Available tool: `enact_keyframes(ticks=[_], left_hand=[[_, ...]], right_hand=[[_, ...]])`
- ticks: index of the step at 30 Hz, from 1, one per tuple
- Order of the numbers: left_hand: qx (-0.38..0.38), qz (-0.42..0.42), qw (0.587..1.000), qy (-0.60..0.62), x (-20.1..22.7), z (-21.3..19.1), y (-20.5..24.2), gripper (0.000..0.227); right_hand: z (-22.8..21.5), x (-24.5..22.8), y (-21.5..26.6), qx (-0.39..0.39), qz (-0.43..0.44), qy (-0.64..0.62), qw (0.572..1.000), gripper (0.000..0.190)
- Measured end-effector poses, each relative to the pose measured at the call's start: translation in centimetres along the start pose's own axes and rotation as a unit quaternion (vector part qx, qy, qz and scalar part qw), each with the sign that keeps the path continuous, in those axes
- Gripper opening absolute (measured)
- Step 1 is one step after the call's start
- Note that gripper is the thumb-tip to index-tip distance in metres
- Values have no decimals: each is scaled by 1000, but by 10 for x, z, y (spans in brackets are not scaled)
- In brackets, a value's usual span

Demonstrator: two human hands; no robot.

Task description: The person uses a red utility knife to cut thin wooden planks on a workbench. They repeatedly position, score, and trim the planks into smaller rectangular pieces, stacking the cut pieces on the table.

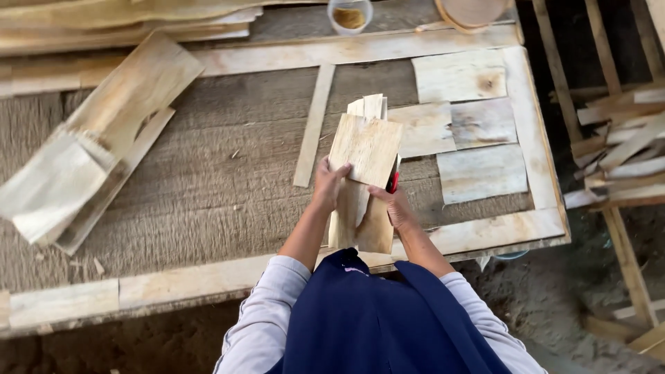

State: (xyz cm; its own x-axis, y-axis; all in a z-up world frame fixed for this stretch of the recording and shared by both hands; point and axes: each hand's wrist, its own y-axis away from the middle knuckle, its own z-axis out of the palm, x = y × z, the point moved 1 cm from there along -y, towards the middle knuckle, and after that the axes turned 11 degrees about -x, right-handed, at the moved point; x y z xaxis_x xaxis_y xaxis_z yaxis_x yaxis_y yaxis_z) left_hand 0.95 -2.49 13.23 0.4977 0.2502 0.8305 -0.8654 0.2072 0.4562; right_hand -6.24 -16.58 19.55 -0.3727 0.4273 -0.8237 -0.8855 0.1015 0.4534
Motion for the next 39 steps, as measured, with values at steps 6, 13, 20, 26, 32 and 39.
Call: enact_keyframes(ticks=[6,13,20,26,32,39], left_hand=[[-45,-3,993,-108,8,62,5,82],[-158,-91,953,-242,-34,122,-14,88],[-250,-124,932,-233,-43,265,1,98],[-417,-87,890,-165,-143,384,-49,73],[-418,-264,869,8,-165,502,21,76],[-376,-303,875,-34,-246,523,29,41]], right_hand=[[-62,12,-4,118,-71,-57,989,32],[-135,-2,18,209,-53,-13,976,38],[-300,-3,8,273,-77,-29,958,46],[-406,-60,64,324,-38,-59,944,56],[-446,-91,99,359,-93,-340,864,43],[-502,-55,75,309,-146,-380,860,28]])
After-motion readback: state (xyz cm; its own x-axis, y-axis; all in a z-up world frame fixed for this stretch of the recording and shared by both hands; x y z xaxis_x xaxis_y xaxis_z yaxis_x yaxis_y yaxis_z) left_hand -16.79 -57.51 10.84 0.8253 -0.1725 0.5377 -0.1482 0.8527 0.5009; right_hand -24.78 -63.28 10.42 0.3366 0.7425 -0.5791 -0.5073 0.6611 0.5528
